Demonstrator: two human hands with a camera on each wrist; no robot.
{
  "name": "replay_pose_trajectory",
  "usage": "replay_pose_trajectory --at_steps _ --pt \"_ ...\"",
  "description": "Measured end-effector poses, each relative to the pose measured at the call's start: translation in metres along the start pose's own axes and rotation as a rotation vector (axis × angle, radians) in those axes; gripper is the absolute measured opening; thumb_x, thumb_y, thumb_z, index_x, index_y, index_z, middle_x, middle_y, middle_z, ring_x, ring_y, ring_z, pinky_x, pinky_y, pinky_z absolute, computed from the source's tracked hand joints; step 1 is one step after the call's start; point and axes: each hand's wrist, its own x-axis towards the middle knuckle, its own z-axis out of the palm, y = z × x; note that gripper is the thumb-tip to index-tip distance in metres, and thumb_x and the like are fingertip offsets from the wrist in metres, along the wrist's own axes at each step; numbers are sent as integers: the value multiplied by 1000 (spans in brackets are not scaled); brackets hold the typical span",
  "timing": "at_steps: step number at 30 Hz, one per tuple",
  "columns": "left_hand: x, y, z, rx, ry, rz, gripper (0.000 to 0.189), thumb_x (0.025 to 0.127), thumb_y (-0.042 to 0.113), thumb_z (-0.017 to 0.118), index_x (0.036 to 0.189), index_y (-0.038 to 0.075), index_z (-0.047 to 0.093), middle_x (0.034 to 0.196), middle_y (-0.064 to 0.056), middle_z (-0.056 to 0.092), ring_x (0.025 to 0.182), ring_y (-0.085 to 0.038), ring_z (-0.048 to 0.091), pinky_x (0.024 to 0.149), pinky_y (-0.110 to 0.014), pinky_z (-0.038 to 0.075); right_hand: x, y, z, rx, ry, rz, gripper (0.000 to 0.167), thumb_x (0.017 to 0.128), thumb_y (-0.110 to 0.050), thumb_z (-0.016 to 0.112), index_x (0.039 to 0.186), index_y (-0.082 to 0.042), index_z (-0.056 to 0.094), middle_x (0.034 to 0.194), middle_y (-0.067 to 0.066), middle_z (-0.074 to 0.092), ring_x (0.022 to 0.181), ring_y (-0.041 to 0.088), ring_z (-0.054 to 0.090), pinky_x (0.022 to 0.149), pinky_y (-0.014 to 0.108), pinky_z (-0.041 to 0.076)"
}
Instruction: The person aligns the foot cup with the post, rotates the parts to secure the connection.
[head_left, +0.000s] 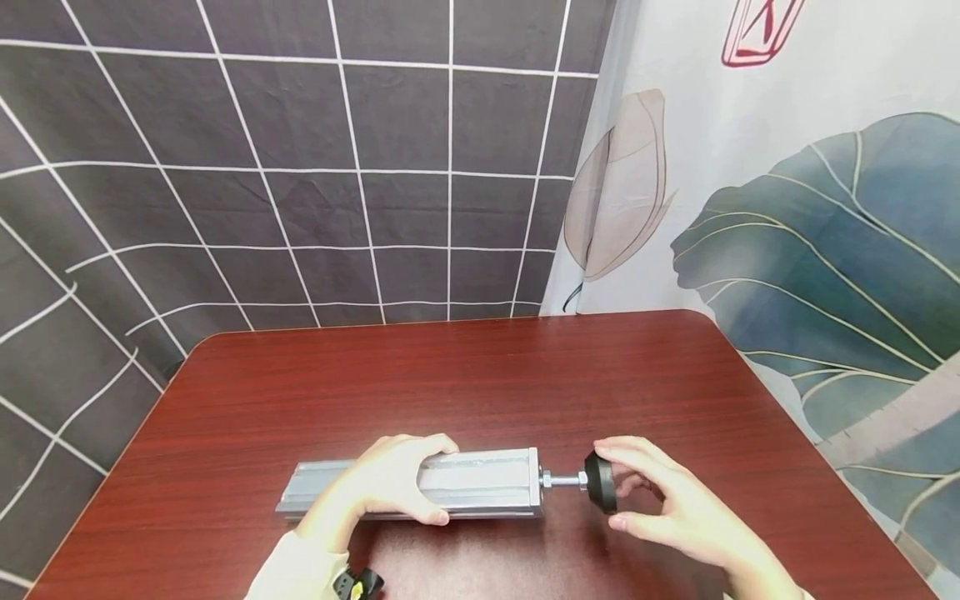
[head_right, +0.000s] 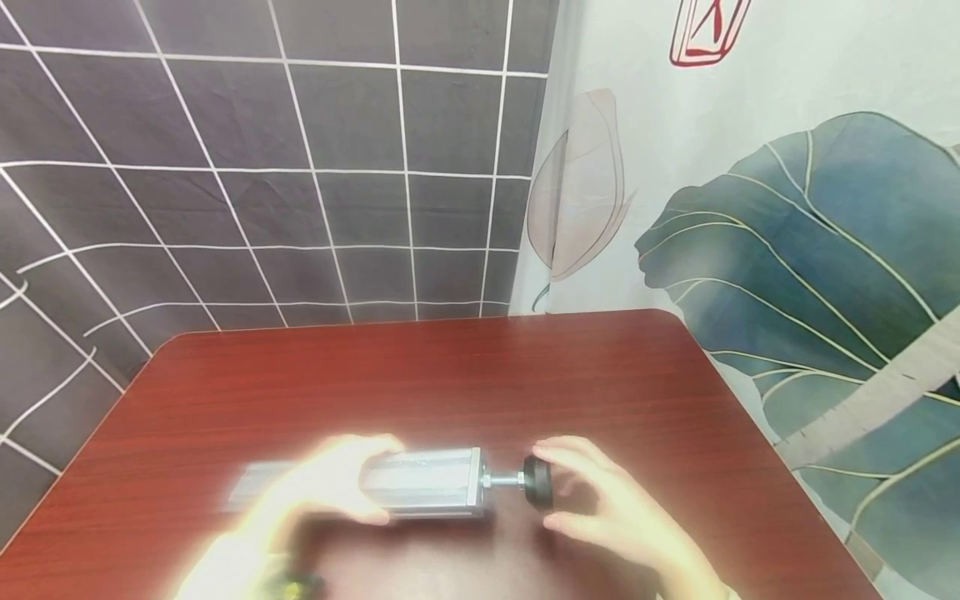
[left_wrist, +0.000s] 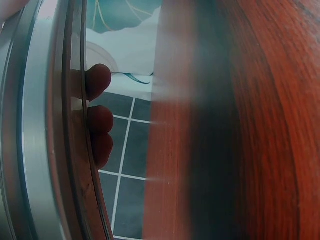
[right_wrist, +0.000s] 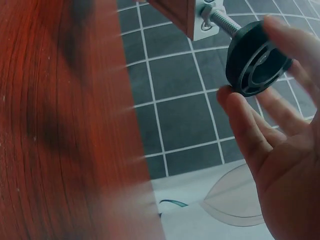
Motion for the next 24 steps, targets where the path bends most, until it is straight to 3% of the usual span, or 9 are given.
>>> replay_pose_trajectory --at_steps 5,10,14,16,19,21,24 --pt "0 3 -1 -8 9 -6 64 51 53 80 108 31 59 92 16 63 77 -2 56 68 -28 44 2 -2 3 -5 74 106 62 73 1 74 130 -12 51 89 -9 59 70 7 58 58 22 46" --pt "0 3 -1 9 12 -9 64 51 54 79 108 32 59 92 16 63 77 -2 56 68 -28 44 5 -3 6 39 93 160 43 81 5 64 121 -7 54 79 -6 61 61 8 57 47 22 44" --pt "-1 2 -2 22 16 -6 64 51 54 79 107 31 59 92 17 63 77 -2 57 68 -28 44 6 -6 5 31 70 180 37 87 2 58 122 -9 53 72 -7 60 52 7 53 41 21 40" --pt "-1 3 -2 15 16 -6 63 52 53 79 107 31 59 91 17 63 77 -2 56 68 -28 44 6 -6 3 14 76 174 41 87 1 59 126 -9 50 79 -7 62 55 7 55 46 21 42" --pt "-1 3 -3 -3 13 -6 63 52 53 79 107 32 59 90 18 62 75 -2 55 67 -28 44 5 -3 0 1 81 130 61 79 -2 69 134 -8 45 105 -6 62 73 8 58 62 22 46" --pt "-1 4 -3 -13 12 -16 63 52 53 80 107 32 59 89 18 62 74 -2 55 67 -28 44 4 1 -2 11 67 66 76 72 -3 76 138 -4 40 124 0 54 93 10 57 74 22 46" --pt "-1 3 -3 -13 18 -31 64 51 53 80 107 32 59 90 18 62 75 -2 55 67 -28 44 2 6 -3 7 30 -60 85 65 -2 81 138 1 38 138 11 41 110 12 49 84 22 42"
